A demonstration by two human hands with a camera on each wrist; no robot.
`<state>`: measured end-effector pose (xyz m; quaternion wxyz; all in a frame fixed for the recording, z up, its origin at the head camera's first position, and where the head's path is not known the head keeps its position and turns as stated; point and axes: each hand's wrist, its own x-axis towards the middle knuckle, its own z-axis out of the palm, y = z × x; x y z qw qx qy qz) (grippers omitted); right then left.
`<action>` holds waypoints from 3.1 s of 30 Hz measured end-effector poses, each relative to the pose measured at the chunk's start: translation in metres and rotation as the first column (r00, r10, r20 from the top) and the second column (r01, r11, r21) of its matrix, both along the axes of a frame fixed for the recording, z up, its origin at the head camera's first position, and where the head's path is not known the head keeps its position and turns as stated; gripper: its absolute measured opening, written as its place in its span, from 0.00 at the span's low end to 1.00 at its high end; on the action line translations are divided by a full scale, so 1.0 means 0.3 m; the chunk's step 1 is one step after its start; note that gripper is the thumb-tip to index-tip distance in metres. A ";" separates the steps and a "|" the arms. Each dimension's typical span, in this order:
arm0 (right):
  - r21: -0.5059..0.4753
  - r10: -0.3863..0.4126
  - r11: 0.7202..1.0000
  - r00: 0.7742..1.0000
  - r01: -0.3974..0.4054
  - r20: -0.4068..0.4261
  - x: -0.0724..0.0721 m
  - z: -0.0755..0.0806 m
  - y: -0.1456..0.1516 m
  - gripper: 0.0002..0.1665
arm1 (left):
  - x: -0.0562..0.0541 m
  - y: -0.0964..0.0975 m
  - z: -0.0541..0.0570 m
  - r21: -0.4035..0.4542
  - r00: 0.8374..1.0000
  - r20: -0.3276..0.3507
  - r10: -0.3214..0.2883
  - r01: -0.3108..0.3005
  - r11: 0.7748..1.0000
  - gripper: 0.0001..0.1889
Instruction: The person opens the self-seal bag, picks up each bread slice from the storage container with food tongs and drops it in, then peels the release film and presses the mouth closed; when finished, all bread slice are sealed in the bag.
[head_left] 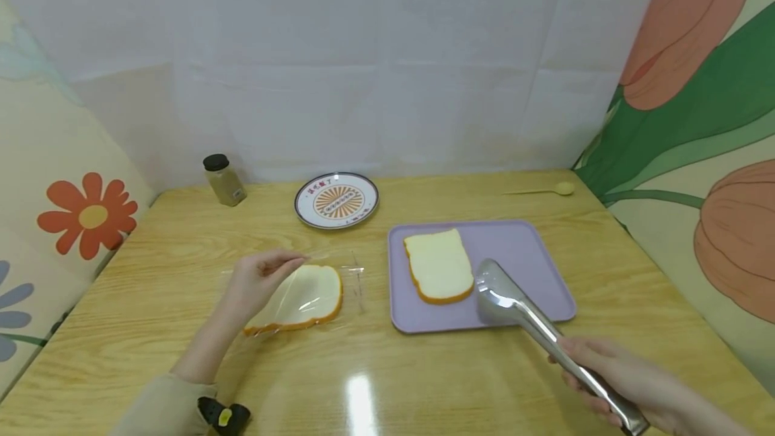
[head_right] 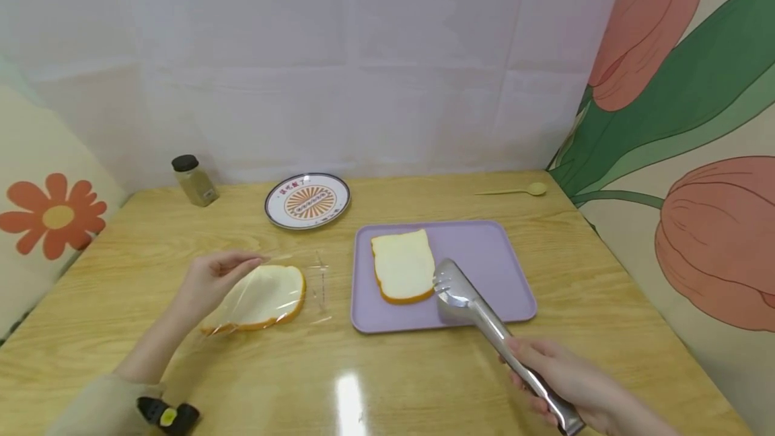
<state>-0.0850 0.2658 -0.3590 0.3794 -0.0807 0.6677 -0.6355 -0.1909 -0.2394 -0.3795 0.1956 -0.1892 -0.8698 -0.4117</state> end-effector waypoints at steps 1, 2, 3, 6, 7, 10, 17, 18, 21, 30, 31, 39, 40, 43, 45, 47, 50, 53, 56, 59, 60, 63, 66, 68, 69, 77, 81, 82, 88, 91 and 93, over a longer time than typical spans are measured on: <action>-0.018 0.008 1.000 1.000 -0.007 0.016 0.003 0.000 -0.006 0.23 | 0.000 0.000 0.001 0.002 1.000 0.000 -0.002 0.002 1.000 0.05; -0.035 0.018 0.999 0.999 -0.017 0.032 0.005 0.001 -0.013 0.23 | 0.000 0.001 0.002 0.005 1.000 0.000 -0.003 0.003 1.000 0.05; -0.042 0.019 0.999 0.999 -0.018 0.045 0.008 0.001 -0.020 0.23 | 0.000 0.001 0.003 0.005 1.000 -0.003 -0.003 0.003 1.000 0.05; -0.056 0.027 0.998 0.997 -0.023 0.077 0.013 0.000 -0.041 0.23 | 0.001 0.001 0.003 0.009 1.000 -0.005 -0.006 0.006 1.000 0.05; -0.056 0.030 0.998 0.996 -0.025 0.084 0.014 0.000 -0.047 0.24 | 0.001 0.000 0.003 0.010 1.000 -0.004 -0.007 0.007 1.000 0.05; -0.063 0.035 0.998 0.993 -0.029 0.113 0.014 -0.002 -0.067 0.24 | 0.003 -0.001 0.002 0.009 1.000 -0.002 -0.001 0.001 1.000 0.05; 0.018 0.020 1.000 0.996 -0.022 0.086 0.003 -0.005 -0.111 0.28 | 0.007 0.001 0.003 0.001 1.000 0.023 0.008 -0.008 1.000 0.06; 0.028 0.017 0.999 0.997 -0.020 0.075 0.002 -0.006 -0.118 0.29 | 0.007 0.001 0.003 0.002 1.000 0.029 0.006 -0.007 1.000 0.06; 0.050 0.009 0.999 0.999 -0.011 0.048 -0.001 -0.011 -0.139 0.29 | 0.009 0.001 0.002 -0.001 1.000 0.030 0.004 -0.004 1.000 0.06; 0.082 -0.065 0.994 0.996 0.070 -0.055 0.006 -0.033 -0.181 0.28 | 0.009 -0.003 0.004 -0.012 1.000 0.022 0.008 -0.008 1.000 0.05; 0.087 -0.072 0.993 0.995 0.078 -0.071 0.005 -0.035 -0.184 0.27 | 0.008 -0.003 0.003 -0.011 1.000 0.020 0.009 -0.009 1.000 0.05; 0.107 -0.139 0.983 0.985 0.149 -0.100 -0.010 -0.047 -0.228 0.27 | 0.007 0.001 0.004 -0.011 1.000 0.028 0.009 -0.008 1.000 0.05; 0.110 -0.146 0.982 0.984 0.157 -0.098 -0.013 -0.049 -0.233 0.27 | 0.008 0.002 0.005 -0.012 0.999 0.031 0.009 -0.009 1.000 0.05; 0.111 -0.163 0.978 0.981 0.174 -0.106 -0.023 -0.058 -0.245 0.27 | 0.011 0.004 0.006 -0.010 0.999 0.043 0.008 -0.008 1.000 0.06; 0.120 -0.168 0.976 0.979 0.181 -0.116 -0.032 -0.061 -0.254 0.28 | 0.011 0.004 0.006 -0.009 0.999 0.044 0.007 -0.007 1.000 0.06; 0.133 -0.178 0.972 0.976 0.194 -0.127 -0.042 -0.063 -0.265 0.28 | 0.010 0.005 0.004 -0.008 0.999 0.038 0.008 -0.008 1.000 0.06; 0.143 -0.195 0.966 0.971 0.214 -0.137 -0.061 -0.065 -0.285 0.30 | 0.007 0.005 0.001 -0.005 1.000 0.024 0.006 -0.006 1.000 0.05; 0.146 -0.211 0.962 0.967 0.231 -0.142 -0.077 -0.067 -0.302 0.30 | 0.006 0.006 -0.001 -0.009 1.000 0.011 0.004 -0.004 1.000 0.05; 0.142 -0.217 0.961 0.966 0.237 -0.144 -0.092 -0.070 -0.319 0.28 | 0.006 0.007 0.000 -0.017 1.000 0.003 0.006 -0.006 1.000 0.05; 0.130 -0.219 0.963 0.966 0.237 -0.138 -0.107 -0.072 -0.336 0.27 | 0.006 0.009 0.001 -0.017 1.000 0.006 0.009 -0.009 1.000 0.05; 0.127 -0.218 0.964 0.966 0.236 -0.135 -0.113 -0.073 -0.342 0.27 | 0.005 0.008 0.001 -0.016 1.000 0.009 0.010 -0.010 1.000 0.05; 0.114 -0.215 0.966 0.968 0.230 -0.132 -0.129 -0.074 -0.358 0.25 | 0.005 0.008 0.001 -0.009 1.000 0.019 0.011 -0.011 1.000 0.05; 0.108 -0.215 0.967 0.968 0.230 -0.131 -0.141 -0.076 -0.371 0.22 | 0.005 0.007 0.001 -0.001 1.000 0.023 0.009 -0.009 1.000 0.05; 0.104 -0.212 0.968 0.968 0.227 -0.136 -0.148 -0.078 -0.377 0.21 | 0.006 0.007 0.001 0.003 1.000 0.021 0.008 -0.008 1.000 0.05; 0.102 -0.212 0.969 0.968 0.226 -0.137 -0.152 -0.079 -0.380 0.21 | 0.006 0.006 0.001 0.007 1.000 0.020 0.006 -0.006 1.000 0.05; 0.091 -0.211 0.970 0.967 0.225 -0.142 -0.167 -0.090 -0.394 0.20 | 0.008 0.005 0.002 0.013 1.000 0.022 0.006 -0.007 1.000 0.05; 0.099 -0.211 0.969 0.967 0.226 -0.145 -0.168 -0.089 -0.387 0.19 | 0.011 0.006 0.003 0.014 0.999 0.033 0.009 -0.010 1.000 0.05; 0.101 -0.210 0.969 0.966 0.226 -0.148 -0.168 -0.087 -0.382 0.19 | 0.012 0.006 0.003 0.014 0.999 0.035 0.009 -0.009 1.000 0.05; 0.095 -0.195 0.973 0.968 0.211 -0.157 -0.163 -0.075 -0.332 0.19 | 0.010 0.003 0.002 0.014 0.999 0.034 0.010 -0.010 1.000 0.06; 0.095 -0.191 0.974 0.970 0.206 -0.147 -0.158 -0.074 -0.302 0.19 | 0.009 0.001 0.000 0.018 0.999 0.031 0.008 -0.008 1.000 0.06; 0.095 -0.188 0.975 0.971 0.203 -0.144 -0.156 -0.075 -0.280 0.19 | 0.009 -0.001 0.000 0.019 1.000 0.028 0.006 -0.006 1.000 0.06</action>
